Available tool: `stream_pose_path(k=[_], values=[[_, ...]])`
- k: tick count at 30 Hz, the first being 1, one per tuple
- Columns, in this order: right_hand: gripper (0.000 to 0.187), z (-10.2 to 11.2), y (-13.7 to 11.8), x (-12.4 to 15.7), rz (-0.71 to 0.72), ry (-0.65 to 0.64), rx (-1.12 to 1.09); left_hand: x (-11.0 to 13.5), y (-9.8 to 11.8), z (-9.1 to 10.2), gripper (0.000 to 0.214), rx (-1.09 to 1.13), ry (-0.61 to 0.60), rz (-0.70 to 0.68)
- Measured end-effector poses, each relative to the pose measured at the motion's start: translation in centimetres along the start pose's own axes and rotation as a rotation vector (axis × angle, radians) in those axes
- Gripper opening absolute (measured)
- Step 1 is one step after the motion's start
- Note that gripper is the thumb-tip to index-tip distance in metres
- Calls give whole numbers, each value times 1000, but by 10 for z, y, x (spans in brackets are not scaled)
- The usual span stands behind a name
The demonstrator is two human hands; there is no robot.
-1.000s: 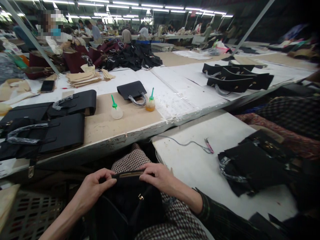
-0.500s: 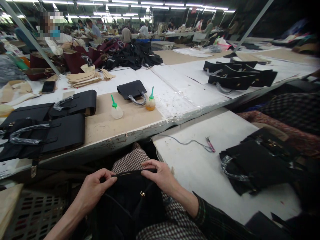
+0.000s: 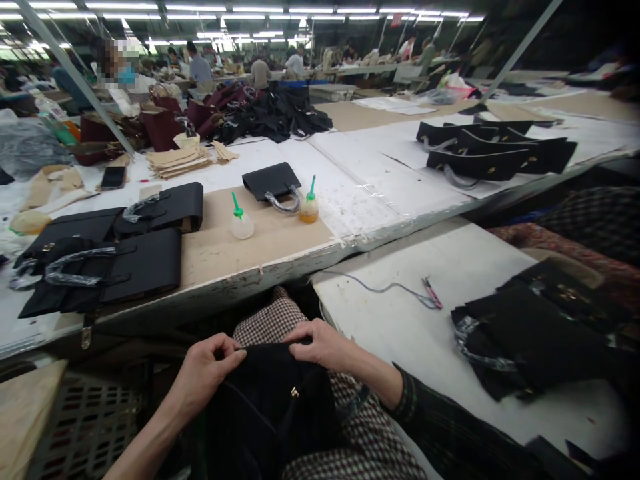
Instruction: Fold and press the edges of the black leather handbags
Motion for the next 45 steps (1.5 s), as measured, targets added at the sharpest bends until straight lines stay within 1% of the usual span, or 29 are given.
stream_pose_path(k=[3, 6, 8, 11, 14, 16, 19, 22, 26, 30, 34, 37, 40, 42, 45], values=[[23, -4, -11, -9, -10, -246, 122, 1, -1, 0, 35, 31, 24, -14], [27, -13, -25, -23, 17, -427, 249, 2, 2, 0, 34, 51, 31, -13], [27, -23, -36, -35, 70, -500, 324, 2, 4, 1, 34, 57, 33, -15], [26, -41, -48, -50, 152, -561, 392, 2, 3, 2, 33, 60, 37, -23], [21, -52, -56, -56, 187, -583, 415, 2, -1, 6, 32, 61, 43, -11], [21, -52, -60, -54, 198, -565, 437, 3, -2, 9, 30, 65, 41, 6], [23, -42, -65, -44, 195, -478, 505, 5, 2, 10, 25, 75, 16, 29], [22, -28, -66, -31, 156, -399, 524, 6, 11, 7, 24, 79, -5, 39], [21, -19, -58, -23, 145, -365, 466, 3, 17, 0, 25, 31, 11, 8], [21, -17, -49, -22, 165, -368, 418, -2, 14, -5, 27, 9, 44, -13], [21, -14, -50, -18, 206, -390, 398, -4, 13, -6, 28, 16, 60, -15], [22, -15, -54, -17, 226, -450, 377, -4, 13, -8, 28, 48, 68, -17], [25, -24, -59, -27, 233, -531, 311, -5, 10, -8, 36, 169, 91, 3], [25, -33, -62, -38, 239, -554, 298, -5, 7, -8, 39, 258, 52, 39], [17, -46, -63, -53, 225, -543, 369, -4, 4, -1, 35, 286, -83, 104]])
Point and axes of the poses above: each hand's wrist, its own x-axis away from the middle knuckle, its own z-axis out of the back of the hand, y = z × x, the point moved 6 cm from there along -x, towards the middle knuckle, and after that the axes turned 11 degrees about -z, right-handed, at the moved point
